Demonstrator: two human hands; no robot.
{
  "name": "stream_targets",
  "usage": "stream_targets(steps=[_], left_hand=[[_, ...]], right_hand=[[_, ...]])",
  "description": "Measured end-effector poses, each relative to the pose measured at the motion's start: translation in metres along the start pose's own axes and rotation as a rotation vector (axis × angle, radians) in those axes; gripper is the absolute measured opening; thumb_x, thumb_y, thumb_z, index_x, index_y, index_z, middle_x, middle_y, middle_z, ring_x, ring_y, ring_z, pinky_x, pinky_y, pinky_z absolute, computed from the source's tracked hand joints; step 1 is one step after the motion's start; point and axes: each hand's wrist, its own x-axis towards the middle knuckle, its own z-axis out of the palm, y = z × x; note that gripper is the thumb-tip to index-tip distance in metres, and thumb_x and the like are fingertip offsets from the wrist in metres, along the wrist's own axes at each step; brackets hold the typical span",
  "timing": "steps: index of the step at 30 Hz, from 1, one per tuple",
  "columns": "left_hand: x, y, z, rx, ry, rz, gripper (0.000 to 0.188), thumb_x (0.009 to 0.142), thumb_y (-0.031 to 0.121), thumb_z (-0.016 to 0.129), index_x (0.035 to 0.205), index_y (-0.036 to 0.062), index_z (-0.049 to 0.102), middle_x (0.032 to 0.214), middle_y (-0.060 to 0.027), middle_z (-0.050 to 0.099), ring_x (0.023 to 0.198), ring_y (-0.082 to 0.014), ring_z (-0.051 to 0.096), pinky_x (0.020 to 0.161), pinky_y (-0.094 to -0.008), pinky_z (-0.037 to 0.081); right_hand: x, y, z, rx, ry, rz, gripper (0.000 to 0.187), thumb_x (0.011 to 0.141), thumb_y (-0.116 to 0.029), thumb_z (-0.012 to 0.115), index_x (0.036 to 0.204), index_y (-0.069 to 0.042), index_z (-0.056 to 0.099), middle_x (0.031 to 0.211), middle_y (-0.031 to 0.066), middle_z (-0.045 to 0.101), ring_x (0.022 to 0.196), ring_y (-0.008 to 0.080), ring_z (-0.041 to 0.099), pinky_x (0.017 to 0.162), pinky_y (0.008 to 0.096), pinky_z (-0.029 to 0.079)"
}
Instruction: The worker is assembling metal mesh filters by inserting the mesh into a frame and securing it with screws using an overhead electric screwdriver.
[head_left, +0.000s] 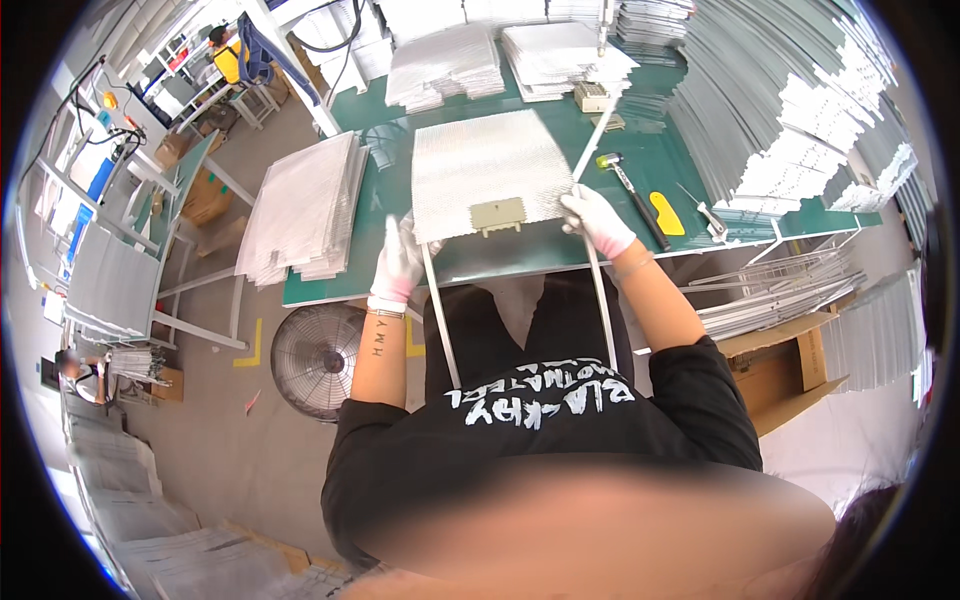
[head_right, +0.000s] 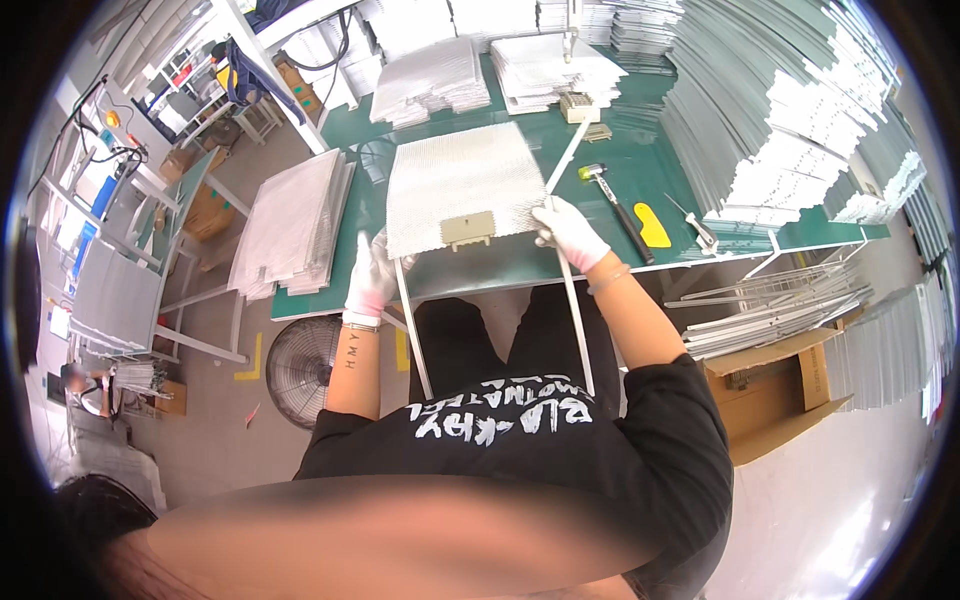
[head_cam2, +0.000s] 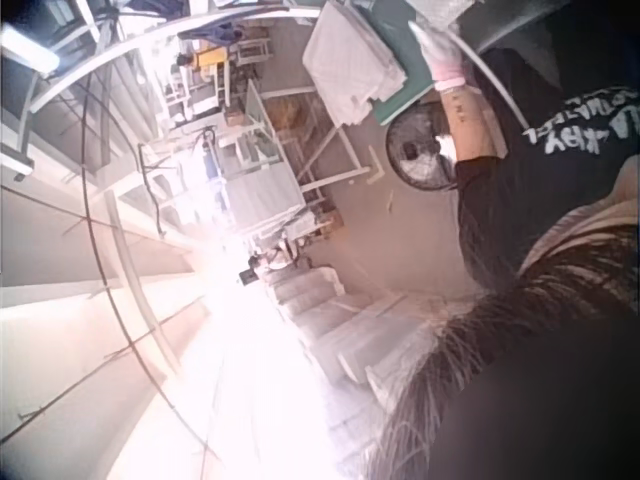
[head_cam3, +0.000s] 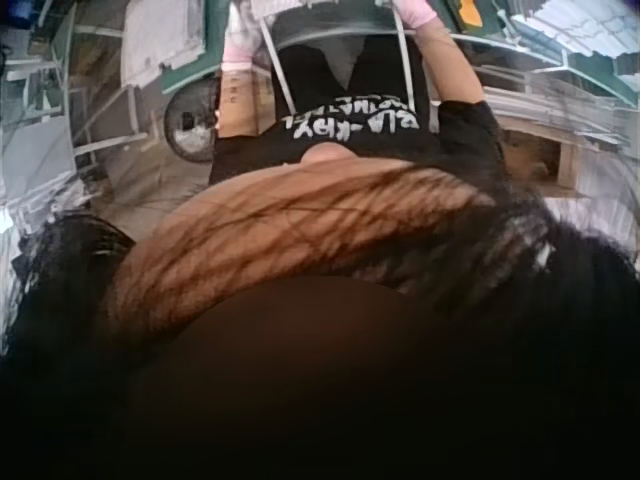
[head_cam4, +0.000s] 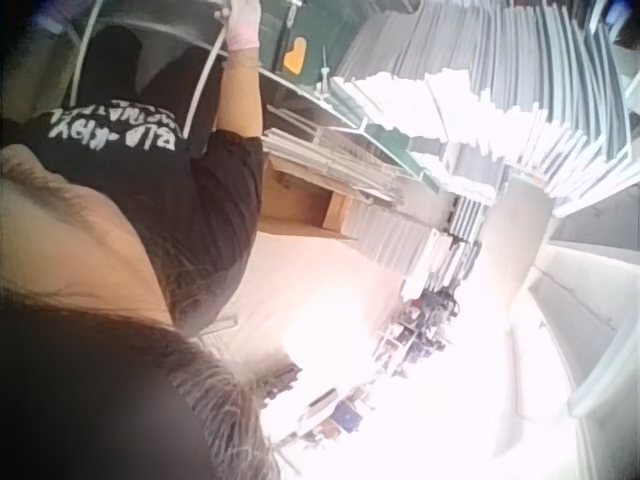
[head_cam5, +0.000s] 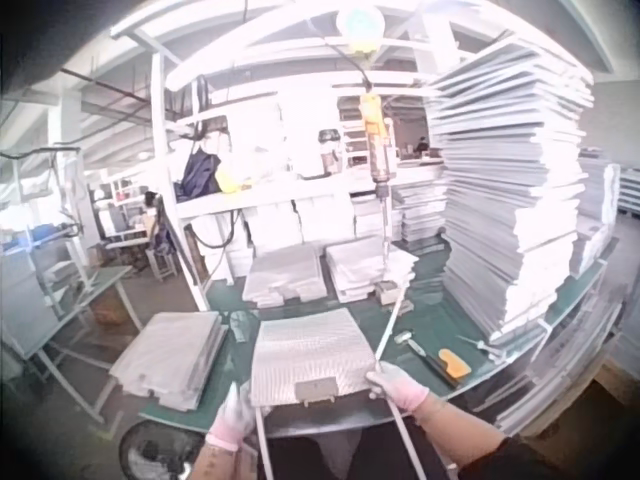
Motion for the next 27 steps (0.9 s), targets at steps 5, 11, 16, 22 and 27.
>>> stream_targets(steps=[5,11,16,22,27], left_hand=[[0.006,0.02,-0.017,-1.358,0.156,-0.58,0.034,0.095,0.004,0.057,0.127,-0.0039,0.054,0.1,-0.0059,0.065,0.084,-0.0109,0.064,0.077,-0.0242,0.055],[0.018,0.07,-0.029,-0.892,0.472,-0.27,0.063,0.091,-0.004,0.053,0.148,-0.0057,0.025,0.121,-0.01,0.054,0.106,-0.0089,0.053,0.091,-0.0228,0.046],[-0.005,0.095,-0.069,-1.054,0.407,-0.319,0.055,0.092,-0.004,0.05,0.145,-0.0037,0.033,0.106,-0.0017,0.055,0.085,-0.0036,0.045,0.079,-0.0181,0.038],[-0.004,0.083,-0.09,-0.813,0.517,-0.251,0.019,0.099,0.008,0.048,0.116,0.002,0.05,0.091,0.0033,0.052,0.075,-0.0018,0.039,0.072,-0.0181,0.034],[0.048,0.071,-0.113,-1.045,0.556,-0.218,0.024,0.099,0.01,0.049,0.121,0.0032,0.041,0.085,0.0025,0.048,0.071,-0.0046,0.041,0.064,-0.0189,0.036]], right_hand=[[-0.035,-0.035,0.014,-0.059,0.03,-0.157,0.011,0.097,-0.015,0.055,0.104,-0.007,0.052,0.074,-0.0029,0.045,0.059,0.0068,0.043,0.06,0.0278,0.047],[-0.058,-0.06,0.027,-0.076,0.079,-0.266,0.01,0.098,-0.013,0.053,0.097,-0.003,0.052,0.07,-0.001,0.046,0.06,0.0088,0.046,0.063,0.029,0.048],[-0.083,-0.076,0.042,-0.303,0.055,-0.441,0.026,0.095,-0.015,0.051,0.114,0.002,0.052,0.072,0.0007,0.051,0.063,0.0095,0.049,0.061,0.0242,0.042],[-0.078,-0.096,0.078,-0.228,0.138,-0.678,0.028,0.093,-0.005,0.056,0.12,0.001,0.057,0.079,-0.0045,0.055,0.066,0.0021,0.045,0.062,0.0195,0.041],[-0.043,-0.137,0.08,-0.413,0.163,-0.872,0.018,0.091,-0.005,0.06,0.109,0.0,0.061,0.076,-0.0081,0.05,0.066,0.002,0.039,0.06,0.0203,0.037]])
